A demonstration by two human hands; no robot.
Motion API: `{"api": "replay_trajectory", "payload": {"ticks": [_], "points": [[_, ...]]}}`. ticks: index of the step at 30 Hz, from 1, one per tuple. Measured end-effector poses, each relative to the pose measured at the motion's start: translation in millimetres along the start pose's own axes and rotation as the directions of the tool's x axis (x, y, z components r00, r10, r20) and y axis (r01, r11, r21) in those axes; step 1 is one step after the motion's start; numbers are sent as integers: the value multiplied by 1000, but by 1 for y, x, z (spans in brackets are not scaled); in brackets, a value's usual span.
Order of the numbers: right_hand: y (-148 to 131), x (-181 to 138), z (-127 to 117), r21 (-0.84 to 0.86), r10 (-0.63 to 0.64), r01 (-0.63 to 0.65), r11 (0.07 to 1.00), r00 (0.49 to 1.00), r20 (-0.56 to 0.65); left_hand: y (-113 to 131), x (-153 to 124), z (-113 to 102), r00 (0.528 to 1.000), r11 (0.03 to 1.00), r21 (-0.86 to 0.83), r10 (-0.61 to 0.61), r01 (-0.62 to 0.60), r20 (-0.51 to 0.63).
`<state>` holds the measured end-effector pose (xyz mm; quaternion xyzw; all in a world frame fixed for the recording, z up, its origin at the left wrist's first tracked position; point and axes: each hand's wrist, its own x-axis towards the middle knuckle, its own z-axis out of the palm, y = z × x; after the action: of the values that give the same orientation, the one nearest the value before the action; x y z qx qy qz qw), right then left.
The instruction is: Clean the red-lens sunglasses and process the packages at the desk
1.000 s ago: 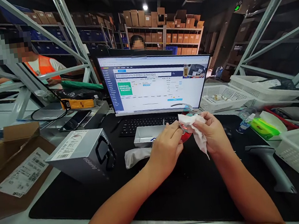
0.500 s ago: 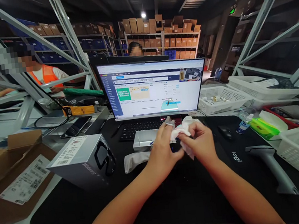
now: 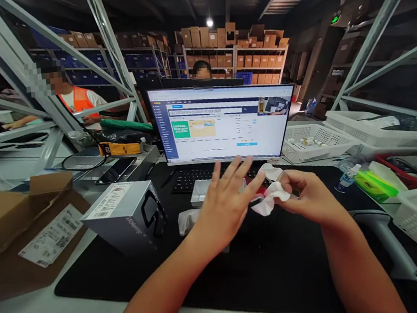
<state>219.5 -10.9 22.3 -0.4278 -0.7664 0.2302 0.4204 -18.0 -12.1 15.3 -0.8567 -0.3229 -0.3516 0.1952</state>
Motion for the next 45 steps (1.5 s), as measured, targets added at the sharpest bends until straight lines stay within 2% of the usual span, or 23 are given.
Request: {"api": "replay_trajectory", "payload": {"ticks": [2,5,12,14,17,21,24,29,31,34,35,36,37,39,40,41,42,43,45], "points": [[-7,-2,7,-115,-94,101,988,993,71,0,0,6,997,997,-52,58,-56,45],[-14,-2,18,-219,-169,190,957,979,112,-3,-1,17,994,987,-126,104,-99,30],[-16,-1,42,-469,-287,257,845,958,7,-13,-3,32,992,979,-187,67,-86,-109],[-15,0,34,-418,-290,262,870,957,-4,-14,-2,32,983,963,-248,66,-107,-169],[-6,1,8,-236,-213,219,947,976,54,-15,-1,30,967,949,-295,36,-112,-251],[7,1,-20,-92,-107,117,989,988,111,-16,-2,29,963,942,-327,-19,-72,-269],[3,2,-15,-110,-116,126,986,989,95,-15,-3,31,967,948,-309,-11,-70,-253],[-19,0,16,-273,-241,238,932,970,23,-14,-2,32,970,964,-249,35,-96,-239],[-18,2,18,-237,-231,223,946,973,-7,-14,-1,30,968,964,-251,22,-87,-250],[-2,9,3,-48,-126,122,991,986,-109,-14,-1,27,957,965,-263,-56,-22,-284],[6,12,-4,43,-76,87,995,976,-205,-14,-2,27,949,959,-282,-102,15,-299],[15,15,-12,143,-19,70,987,942,-335,-14,-3,26,936,950,-308,-156,55,-314],[23,19,-18,243,47,84,966,873,-486,-13,-3,26,921,938,-334,-211,97,-327],[37,26,-24,405,184,182,896,677,-712,-11,-3,27,883,907,-379,-321,183,-342],[42,29,-21,462,246,232,856,603,-759,-11,-3,28,859,892,-394,-370,222,-353],[44,32,-15,519,303,266,813,568,-766,-10,-2,29,835,877,-407,-413,256,-365],[44,34,-4,580,357,276,766,567,-742,-10,-2,30,812,862,-420,-449,283,-374],[42,35,9,644,408,266,717,590,-697,-10,-1,31,790,848,-433,-480,305,-383],[31,33,42,760,479,212,615,665,-573,-11,0,35,758,832,-443,-516,334,-398]]}}
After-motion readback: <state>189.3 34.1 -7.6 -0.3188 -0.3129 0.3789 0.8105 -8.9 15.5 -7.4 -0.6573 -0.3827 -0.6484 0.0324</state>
